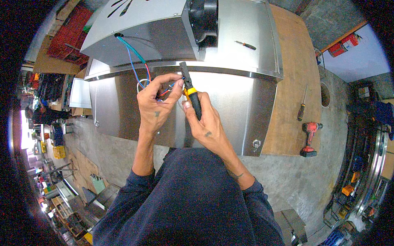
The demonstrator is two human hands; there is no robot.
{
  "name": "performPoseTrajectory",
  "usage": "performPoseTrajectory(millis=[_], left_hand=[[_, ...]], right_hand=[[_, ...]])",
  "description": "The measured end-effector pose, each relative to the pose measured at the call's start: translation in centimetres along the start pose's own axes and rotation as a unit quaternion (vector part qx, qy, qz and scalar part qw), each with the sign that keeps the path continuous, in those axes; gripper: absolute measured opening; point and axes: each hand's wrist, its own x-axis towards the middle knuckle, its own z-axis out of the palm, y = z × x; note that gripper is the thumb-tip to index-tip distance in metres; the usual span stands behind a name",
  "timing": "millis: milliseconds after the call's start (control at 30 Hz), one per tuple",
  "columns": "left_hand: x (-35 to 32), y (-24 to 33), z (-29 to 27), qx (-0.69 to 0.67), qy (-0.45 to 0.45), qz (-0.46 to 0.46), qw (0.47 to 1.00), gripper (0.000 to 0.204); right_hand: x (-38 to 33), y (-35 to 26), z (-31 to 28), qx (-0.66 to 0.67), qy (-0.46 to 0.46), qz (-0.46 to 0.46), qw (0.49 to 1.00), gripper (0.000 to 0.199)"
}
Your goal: The person strips the ends of several colored wires using pliers and inserts them into a green terminal block connector. They then tighten the terminal screws with a screwdriver to secure the connections.
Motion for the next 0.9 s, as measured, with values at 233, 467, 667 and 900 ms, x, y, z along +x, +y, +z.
performPoseTrajectory(millis=[233, 467, 667, 900], left_hand=[[0.1, -0.1, -0.2, 0.008, -0.003, 0.025, 1.000, 0.016], [0.0, -0.3, -0.3, 0.012, -0.012, 0.041, 0.999, 0.016], [0.0, -0.9, 0.0, 0.042, 0.004, 0.099, 0.994, 0.015], [0.3, -1.0, 0.2, 0.074, -0.004, 0.136, 0.988, 0.016]], right_hand=[[-0.1, 0.1, 0.1, -0.001, -0.003, -0.013, 1.000, 0.031], [0.1, 0.4, 0.1, -0.006, -0.008, -0.005, 1.000, 0.030], [0.2, 0.9, 0.3, -0.026, -0.001, -0.025, 0.999, 0.031], [0.3, 1.0, 0.3, -0.030, 0.024, -0.063, 0.997, 0.032]])
